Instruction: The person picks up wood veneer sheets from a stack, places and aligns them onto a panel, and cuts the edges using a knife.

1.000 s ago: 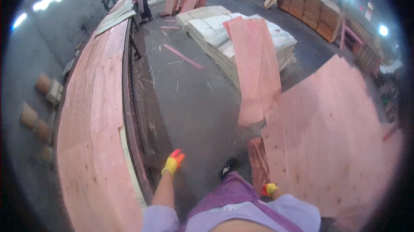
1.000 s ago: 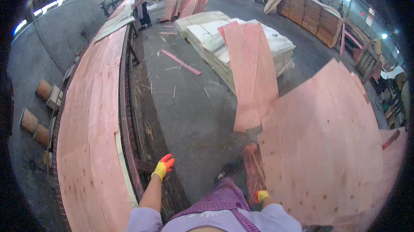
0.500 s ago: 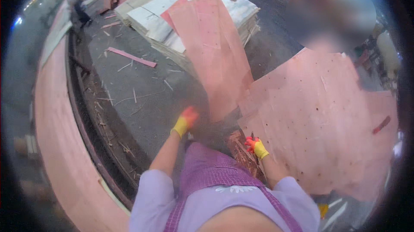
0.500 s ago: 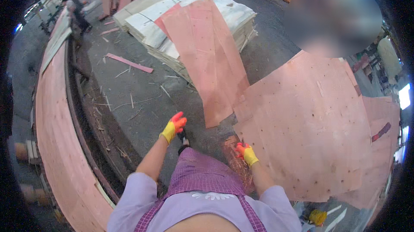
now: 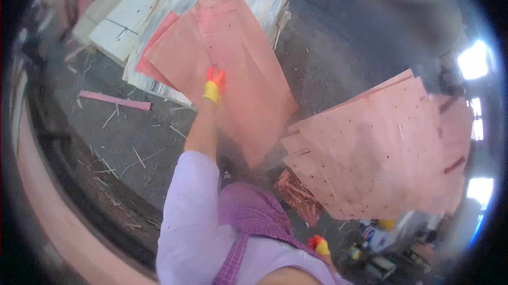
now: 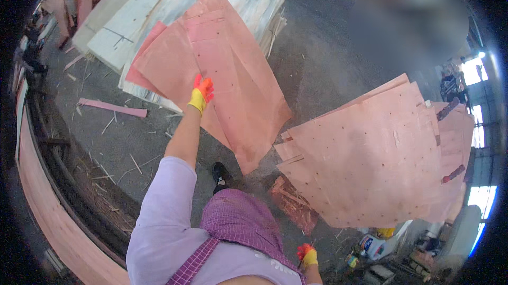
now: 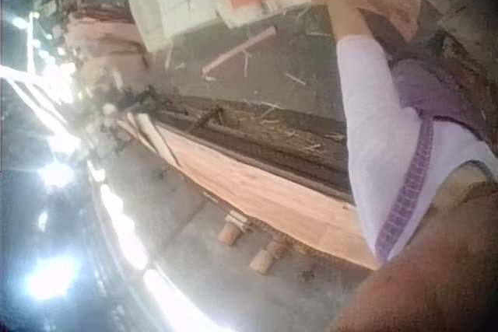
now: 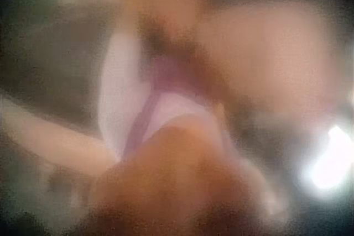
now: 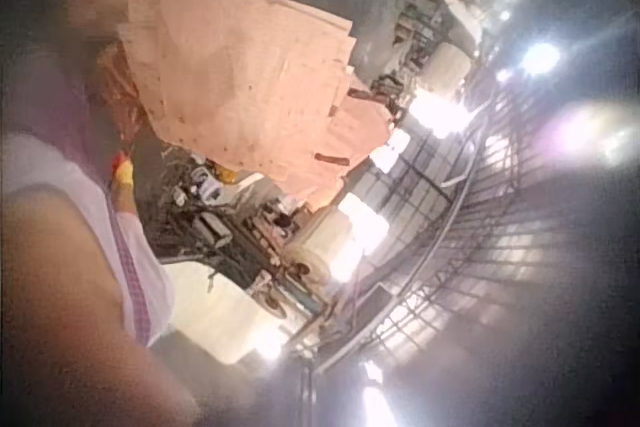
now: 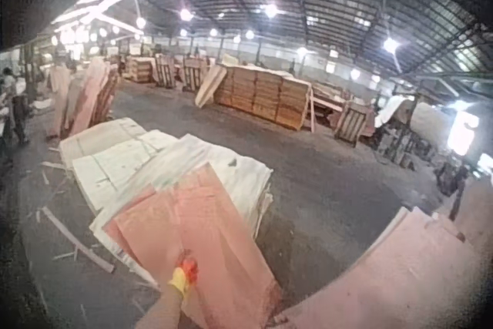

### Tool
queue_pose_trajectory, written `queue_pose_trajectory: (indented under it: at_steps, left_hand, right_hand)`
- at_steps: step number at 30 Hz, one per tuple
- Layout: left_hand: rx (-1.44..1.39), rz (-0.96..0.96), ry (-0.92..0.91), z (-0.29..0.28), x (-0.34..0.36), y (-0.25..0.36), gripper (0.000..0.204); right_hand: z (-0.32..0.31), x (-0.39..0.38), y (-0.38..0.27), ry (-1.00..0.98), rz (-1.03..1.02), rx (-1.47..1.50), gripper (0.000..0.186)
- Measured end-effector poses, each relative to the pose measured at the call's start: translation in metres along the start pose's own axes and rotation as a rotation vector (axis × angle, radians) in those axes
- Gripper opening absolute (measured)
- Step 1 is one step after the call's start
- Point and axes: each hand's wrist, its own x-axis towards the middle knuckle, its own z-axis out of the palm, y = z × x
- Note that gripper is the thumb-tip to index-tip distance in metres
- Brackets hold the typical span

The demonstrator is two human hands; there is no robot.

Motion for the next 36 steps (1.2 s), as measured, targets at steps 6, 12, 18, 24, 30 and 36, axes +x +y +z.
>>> queue_pose_trajectory:
  at_steps: [6,12,18,24,30,36]
  left_hand:
    - [0.054,-0.050,0.306,0.013,0.098,-0.016,0.076]
    - [0.497,0.108,0.326,-0.008,0.169,-0.027,0.074]
    - [0.478,0.521,0.681,0.065,0.136,-0.024,0.075]
    - [0.858,0.729,0.805,0.111,0.106,0.036,0.061]
    - [1.530,1.246,0.516,0.145,0.125,0.160,0.072]
    - [1.886,0.497,0.252,0.162,0.153,0.230,0.069]
  right_hand:
    - [0.035,-0.032,0.048,0.020,0.223,0.250,0.022]
    - [0.099,-0.039,0.018,-0.032,-0.016,-0.085,0.028]
    - [0.152,-0.085,-0.057,-0.077,0.010,0.143,0.032]
    - [0.145,-0.099,-0.027,-0.041,0.047,0.152,0.034]
    - [0.146,-0.121,0.017,0.029,0.197,0.335,0.036]
    - [0.140,-0.104,0.057,-0.065,0.182,0.337,0.037]
